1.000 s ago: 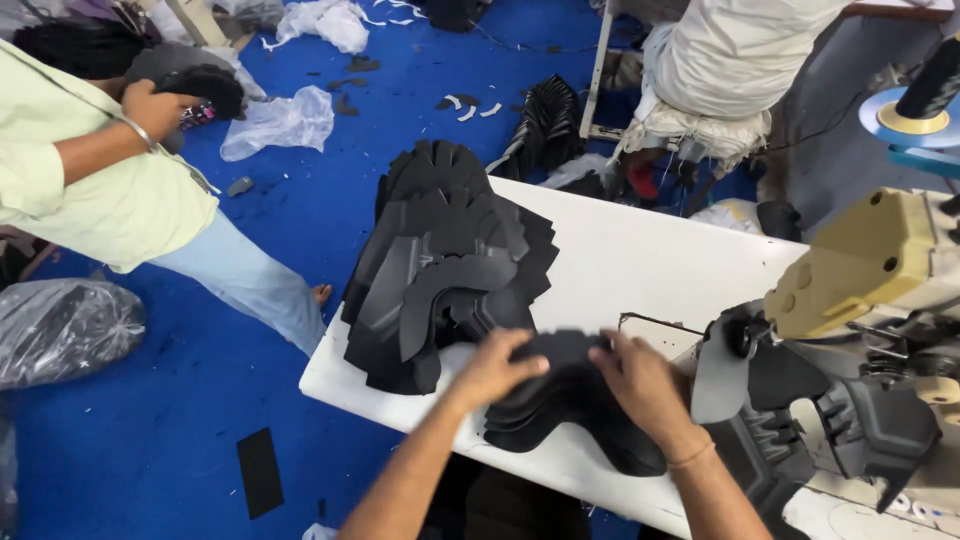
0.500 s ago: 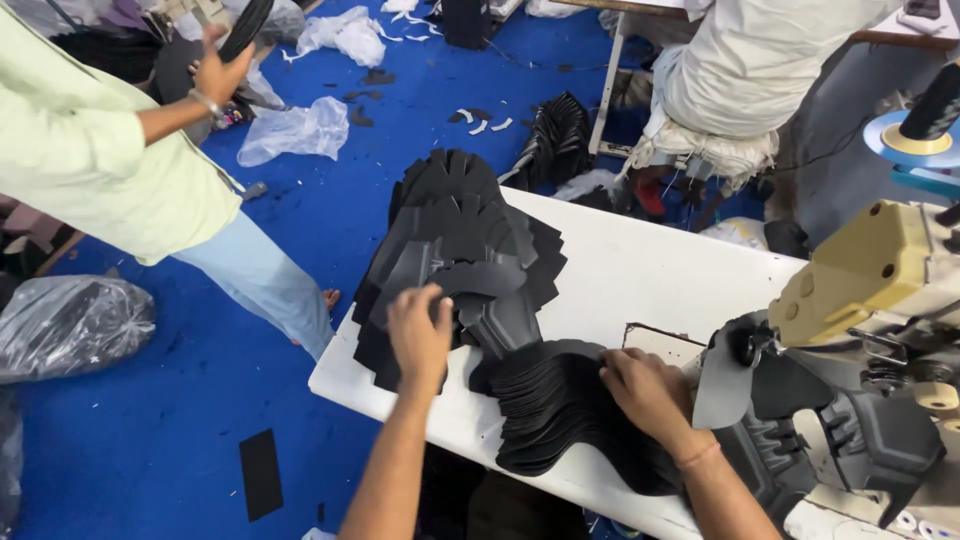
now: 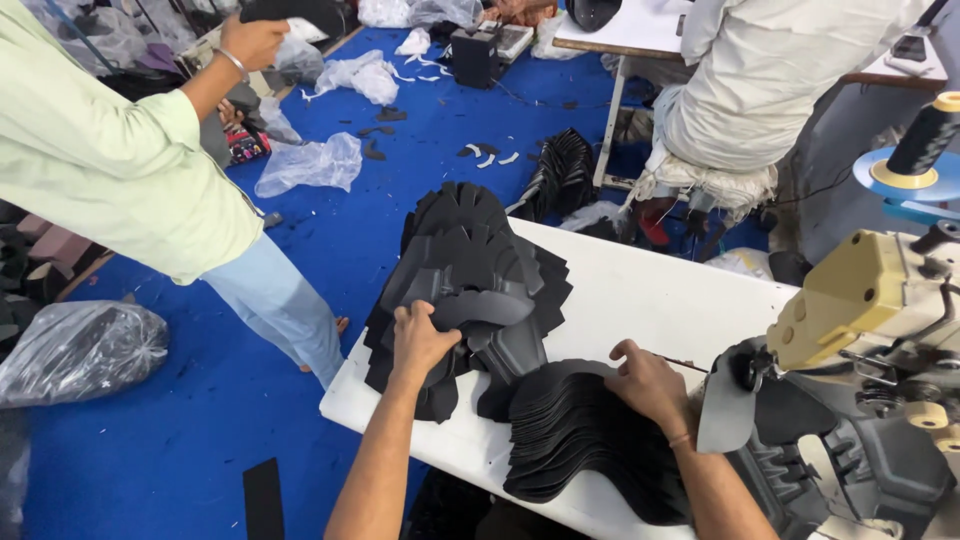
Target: The person uses a sewing machine to stitch black, curved fabric pieces. They feed the material under the presser foot, guide it through the machine, and then stack the finished pieces on the table. Another person assists by handing over additional pieces and organizing the stack.
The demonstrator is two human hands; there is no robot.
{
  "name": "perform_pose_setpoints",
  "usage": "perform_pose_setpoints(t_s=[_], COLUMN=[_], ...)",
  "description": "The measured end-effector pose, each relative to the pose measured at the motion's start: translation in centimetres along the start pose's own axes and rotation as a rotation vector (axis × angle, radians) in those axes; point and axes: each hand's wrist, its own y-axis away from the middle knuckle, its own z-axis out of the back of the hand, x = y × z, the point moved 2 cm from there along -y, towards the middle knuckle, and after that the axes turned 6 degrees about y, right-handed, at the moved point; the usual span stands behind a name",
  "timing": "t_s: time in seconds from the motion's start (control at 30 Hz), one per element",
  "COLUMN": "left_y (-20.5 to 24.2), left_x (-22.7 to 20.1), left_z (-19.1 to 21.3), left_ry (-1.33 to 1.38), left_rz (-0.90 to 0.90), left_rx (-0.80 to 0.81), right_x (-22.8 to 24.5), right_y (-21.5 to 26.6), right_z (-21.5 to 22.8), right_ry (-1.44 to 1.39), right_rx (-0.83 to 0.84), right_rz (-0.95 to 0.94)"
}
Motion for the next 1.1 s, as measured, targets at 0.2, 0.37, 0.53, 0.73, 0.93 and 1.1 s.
perform_pose_setpoints(t_s=[0.2, 0.37, 0.53, 0.73, 0.93, 1.1], left_y=[3.2, 7.5, 11.0, 12.0, 12.9, 13.8], left_x=[-2.1, -4.5, -7.0, -7.0, -8.4, -11.9], left_z=[3.1, 6.4, 7.5, 7.3, 8.0, 10.0], left_ry=[0.189, 0.529, 1.060, 1.087, 0.886, 0.939], left_rz=[-0.130, -0.068, -0.035, -0.013, -0.093, -0.286], left_rx=[-0.191, -0.169, 0.146, 0.161, 0.070, 0.141], right_x=[-1.8, -2.5, -1.6, 0.4, 2.5, 5.3], right_y=[-0.8, -1.9, -1.5, 0.1, 3.2, 5.6], right_z=[-2.3, -2.6, -0.4, 1.7, 4.5, 7.0], right_ry=[-0.054, -0.105, -0.127, -0.055, -0.385, -1.009], right_rx=[0.071, 0.113, 0.124, 0.040, -0.222, -0.167], right_rz=[0.005, 0.011, -0.105, -0.085, 0.137, 0.300])
